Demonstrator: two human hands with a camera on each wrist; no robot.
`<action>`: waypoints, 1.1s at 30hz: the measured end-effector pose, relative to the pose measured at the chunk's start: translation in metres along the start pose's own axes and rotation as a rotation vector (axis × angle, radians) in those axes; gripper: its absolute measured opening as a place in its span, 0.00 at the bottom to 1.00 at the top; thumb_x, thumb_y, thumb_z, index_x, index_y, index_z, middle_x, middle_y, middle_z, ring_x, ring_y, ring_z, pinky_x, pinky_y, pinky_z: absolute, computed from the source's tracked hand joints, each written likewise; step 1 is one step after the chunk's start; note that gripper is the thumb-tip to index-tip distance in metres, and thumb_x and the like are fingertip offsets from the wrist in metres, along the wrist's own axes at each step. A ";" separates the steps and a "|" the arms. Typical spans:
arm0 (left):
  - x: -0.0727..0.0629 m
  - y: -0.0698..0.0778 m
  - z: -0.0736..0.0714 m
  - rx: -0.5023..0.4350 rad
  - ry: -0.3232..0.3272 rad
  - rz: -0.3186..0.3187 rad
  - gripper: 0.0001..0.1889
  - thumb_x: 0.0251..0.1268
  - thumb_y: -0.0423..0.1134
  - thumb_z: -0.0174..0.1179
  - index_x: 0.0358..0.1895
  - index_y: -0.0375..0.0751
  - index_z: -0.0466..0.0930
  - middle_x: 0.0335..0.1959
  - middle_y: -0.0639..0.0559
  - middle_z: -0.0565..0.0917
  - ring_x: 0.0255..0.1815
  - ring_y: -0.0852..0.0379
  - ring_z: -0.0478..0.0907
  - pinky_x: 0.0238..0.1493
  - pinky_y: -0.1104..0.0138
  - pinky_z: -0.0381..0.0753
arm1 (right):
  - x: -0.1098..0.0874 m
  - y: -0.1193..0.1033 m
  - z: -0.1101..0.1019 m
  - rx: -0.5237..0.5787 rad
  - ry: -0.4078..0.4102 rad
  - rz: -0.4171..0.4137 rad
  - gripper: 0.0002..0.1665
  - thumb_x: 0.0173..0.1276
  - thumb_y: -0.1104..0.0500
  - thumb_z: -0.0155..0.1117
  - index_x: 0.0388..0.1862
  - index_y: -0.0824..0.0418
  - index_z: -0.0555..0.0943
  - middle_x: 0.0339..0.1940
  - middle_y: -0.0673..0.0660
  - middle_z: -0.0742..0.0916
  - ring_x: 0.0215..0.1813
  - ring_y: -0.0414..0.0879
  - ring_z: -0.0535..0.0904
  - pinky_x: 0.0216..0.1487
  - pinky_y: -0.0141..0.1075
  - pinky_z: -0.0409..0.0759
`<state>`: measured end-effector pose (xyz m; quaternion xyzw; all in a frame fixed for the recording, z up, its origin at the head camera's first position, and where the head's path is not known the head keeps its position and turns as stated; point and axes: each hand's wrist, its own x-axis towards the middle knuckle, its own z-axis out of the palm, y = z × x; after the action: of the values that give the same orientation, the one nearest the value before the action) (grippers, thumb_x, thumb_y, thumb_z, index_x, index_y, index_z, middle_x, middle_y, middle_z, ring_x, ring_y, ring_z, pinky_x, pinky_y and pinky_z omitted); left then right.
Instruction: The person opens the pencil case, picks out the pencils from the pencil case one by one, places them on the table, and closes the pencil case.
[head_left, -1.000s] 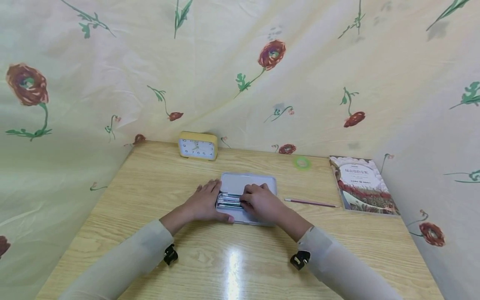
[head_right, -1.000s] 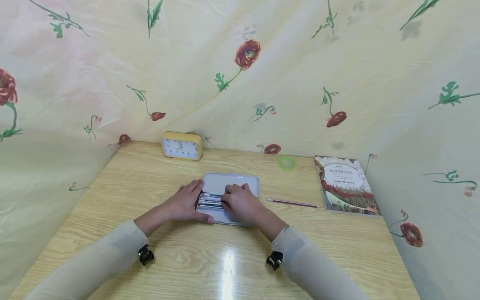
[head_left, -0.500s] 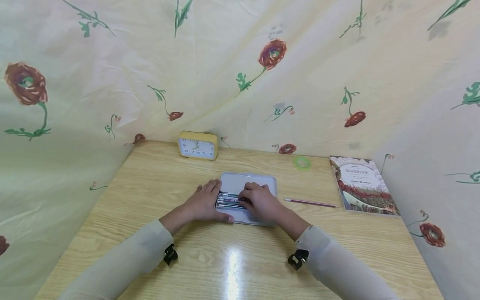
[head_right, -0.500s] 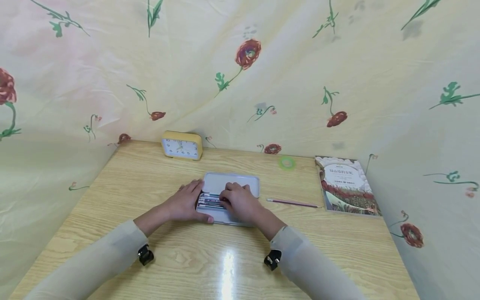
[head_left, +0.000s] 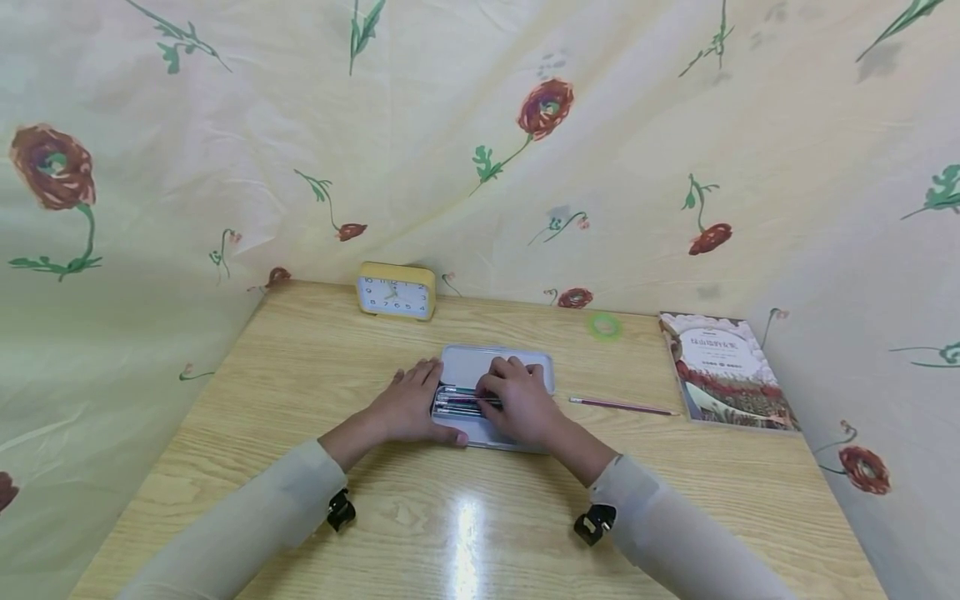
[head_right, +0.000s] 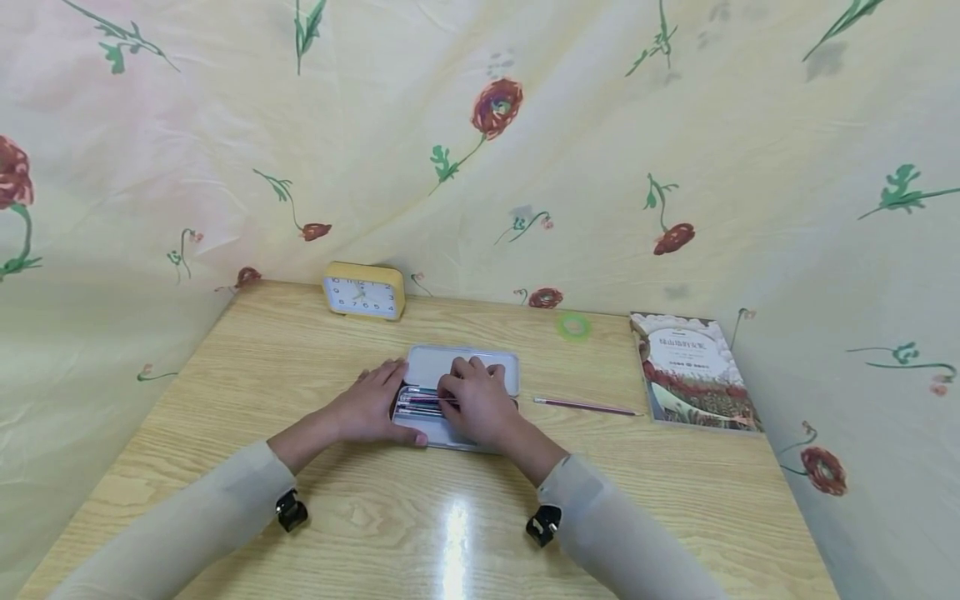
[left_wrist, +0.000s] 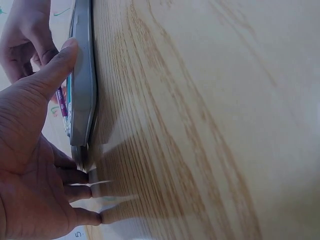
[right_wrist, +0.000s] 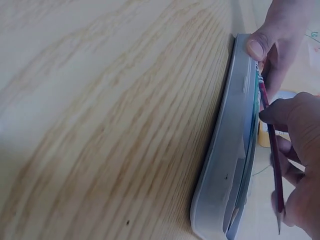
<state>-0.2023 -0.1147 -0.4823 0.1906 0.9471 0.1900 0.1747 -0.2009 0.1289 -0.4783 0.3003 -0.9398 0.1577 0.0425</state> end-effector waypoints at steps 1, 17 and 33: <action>0.000 0.000 0.000 0.000 0.001 0.001 0.75 0.55 0.80 0.73 0.91 0.33 0.44 0.94 0.36 0.50 0.95 0.37 0.44 0.93 0.39 0.47 | -0.001 0.000 -0.001 -0.013 0.019 -0.007 0.04 0.75 0.53 0.78 0.45 0.49 0.91 0.42 0.48 0.83 0.46 0.47 0.75 0.57 0.62 0.77; -0.001 0.001 0.001 -0.024 0.005 0.002 0.75 0.56 0.78 0.75 0.92 0.34 0.43 0.94 0.38 0.49 0.95 0.37 0.44 0.93 0.39 0.45 | -0.034 0.030 -0.015 -0.212 0.210 -0.119 0.11 0.68 0.56 0.84 0.46 0.49 0.90 0.42 0.49 0.84 0.46 0.50 0.74 0.55 0.63 0.80; -0.003 0.001 0.001 -0.012 0.000 0.009 0.75 0.56 0.78 0.75 0.91 0.33 0.43 0.94 0.36 0.50 0.95 0.36 0.44 0.93 0.38 0.46 | -0.087 0.095 -0.043 -0.181 0.315 -0.024 0.12 0.62 0.65 0.86 0.39 0.53 0.90 0.37 0.52 0.83 0.41 0.52 0.74 0.51 0.71 0.76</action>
<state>-0.1996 -0.1151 -0.4819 0.1940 0.9451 0.1964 0.1749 -0.1849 0.2636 -0.4787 0.2781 -0.9282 0.1170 0.2177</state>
